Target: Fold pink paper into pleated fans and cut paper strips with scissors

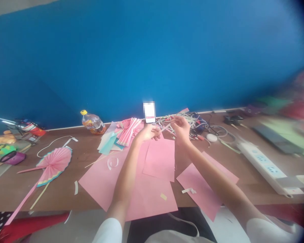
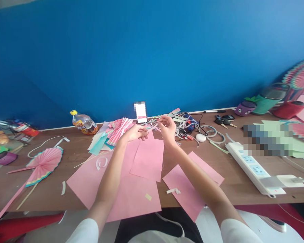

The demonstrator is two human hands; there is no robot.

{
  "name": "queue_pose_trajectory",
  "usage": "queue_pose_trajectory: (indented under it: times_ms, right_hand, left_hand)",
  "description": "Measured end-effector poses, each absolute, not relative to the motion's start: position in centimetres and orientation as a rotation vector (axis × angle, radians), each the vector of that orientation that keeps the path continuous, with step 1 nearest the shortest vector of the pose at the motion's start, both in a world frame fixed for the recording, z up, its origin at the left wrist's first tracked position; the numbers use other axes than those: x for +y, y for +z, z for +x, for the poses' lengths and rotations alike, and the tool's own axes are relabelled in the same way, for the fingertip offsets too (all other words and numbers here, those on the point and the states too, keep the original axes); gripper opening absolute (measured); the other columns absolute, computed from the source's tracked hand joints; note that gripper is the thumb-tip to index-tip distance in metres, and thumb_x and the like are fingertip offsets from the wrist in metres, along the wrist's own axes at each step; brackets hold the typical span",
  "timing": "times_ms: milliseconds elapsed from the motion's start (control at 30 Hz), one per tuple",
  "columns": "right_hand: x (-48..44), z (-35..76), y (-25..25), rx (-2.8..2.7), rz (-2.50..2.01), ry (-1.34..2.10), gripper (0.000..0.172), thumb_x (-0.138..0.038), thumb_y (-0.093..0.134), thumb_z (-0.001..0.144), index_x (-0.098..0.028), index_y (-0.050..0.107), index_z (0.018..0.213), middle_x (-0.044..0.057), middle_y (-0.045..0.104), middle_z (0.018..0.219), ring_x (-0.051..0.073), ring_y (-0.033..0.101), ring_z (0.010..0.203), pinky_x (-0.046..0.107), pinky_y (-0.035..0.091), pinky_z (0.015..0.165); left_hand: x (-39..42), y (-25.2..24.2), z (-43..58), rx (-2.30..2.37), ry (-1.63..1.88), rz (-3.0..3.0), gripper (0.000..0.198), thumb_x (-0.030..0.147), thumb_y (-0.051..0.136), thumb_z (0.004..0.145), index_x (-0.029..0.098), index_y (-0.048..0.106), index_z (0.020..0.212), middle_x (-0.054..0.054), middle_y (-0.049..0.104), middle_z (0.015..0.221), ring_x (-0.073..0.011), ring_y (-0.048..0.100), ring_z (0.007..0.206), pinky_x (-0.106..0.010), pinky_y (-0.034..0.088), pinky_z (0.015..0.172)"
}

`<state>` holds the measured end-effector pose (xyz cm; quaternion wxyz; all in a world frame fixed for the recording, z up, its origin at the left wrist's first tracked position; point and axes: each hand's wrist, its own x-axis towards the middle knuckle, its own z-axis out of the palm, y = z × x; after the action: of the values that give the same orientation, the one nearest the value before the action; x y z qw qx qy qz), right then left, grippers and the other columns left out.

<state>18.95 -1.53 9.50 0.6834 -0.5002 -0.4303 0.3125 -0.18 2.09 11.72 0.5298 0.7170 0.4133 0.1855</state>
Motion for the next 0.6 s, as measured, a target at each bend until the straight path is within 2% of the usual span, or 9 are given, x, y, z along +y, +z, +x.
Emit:
queue_pose_trajectory:
  times_ms: [133,267,333,400,467,600]
  right_hand:
    - [-1.4,20.7,10.3,-1.090,-1.224,0.456,0.025,-0.025,0.052,0.079,-0.020,0.060,0.102,0.008,0.067,0.101,0.020,0.062,0.094,0.034,0.048,0.084]
    - [-2.0,20.8,11.5,-1.613,-1.274,0.460,0.018,-0.031,0.052,0.085,-0.022,0.066,0.092,0.007,0.070,0.102,0.023,0.062,0.097,0.035,0.045,0.084]
    - [-2.4,20.1,11.6,-1.818,-1.261,0.585,0.021,-0.034,0.055,0.086,-0.022,0.066,0.100,0.007,0.071,0.102,0.022,0.063,0.091,0.034,0.045,0.082]
    - [-2.6,19.5,11.4,-1.931,-1.215,0.742,0.034,-0.034,0.056,0.086,-0.022,0.060,0.119,0.006,0.073,0.097,0.020,0.064,0.081,0.033,0.045,0.077]
    - [-2.6,19.1,11.0,-2.016,-1.168,0.854,0.039,-0.029,0.055,0.086,-0.021,0.056,0.125,0.005,0.073,0.087,0.018,0.062,0.074,0.030,0.044,0.071]
    - [-2.4,19.4,10.9,-2.108,-1.246,0.821,0.018,-0.024,0.053,0.083,-0.020,0.068,0.094,0.001,0.069,0.070,0.014,0.058,0.065,0.025,0.039,0.063]
  left_hand:
    - [2.3,11.8,-1.1,0.978,0.395,1.804,0.040,0.029,0.065,0.085,0.009,0.062,0.119,-0.011,0.072,0.084,-0.0143,0.066,0.065,-0.027,0.046,0.063]
    - [2.2,12.0,-1.2,0.914,0.362,1.863,0.064,0.027,0.063,0.086,0.017,0.039,0.145,-0.009,0.072,0.087,-0.0138,0.065,0.067,-0.027,0.046,0.066]
    - [2.1,12.0,-1.1,0.884,0.352,1.863,0.076,0.025,0.063,0.086,0.021,0.025,0.152,-0.007,0.072,0.087,-0.0145,0.066,0.069,-0.028,0.046,0.068]
    - [1.8,12.1,-1.0,0.851,0.348,1.859,0.082,0.024,0.063,0.085,0.023,0.018,0.154,-0.007,0.072,0.088,-0.0155,0.067,0.072,-0.029,0.047,0.070]
    - [1.7,12.2,-0.8,0.841,0.327,1.864,0.083,0.023,0.064,0.084,0.023,0.018,0.154,-0.008,0.071,0.090,-0.0167,0.068,0.074,-0.029,0.048,0.070]
    - [1.6,12.4,-0.7,0.874,0.271,1.914,0.073,0.025,0.067,0.082,0.021,0.036,0.148,-0.012,0.071,0.099,-0.0182,0.070,0.075,-0.026,0.047,0.063]
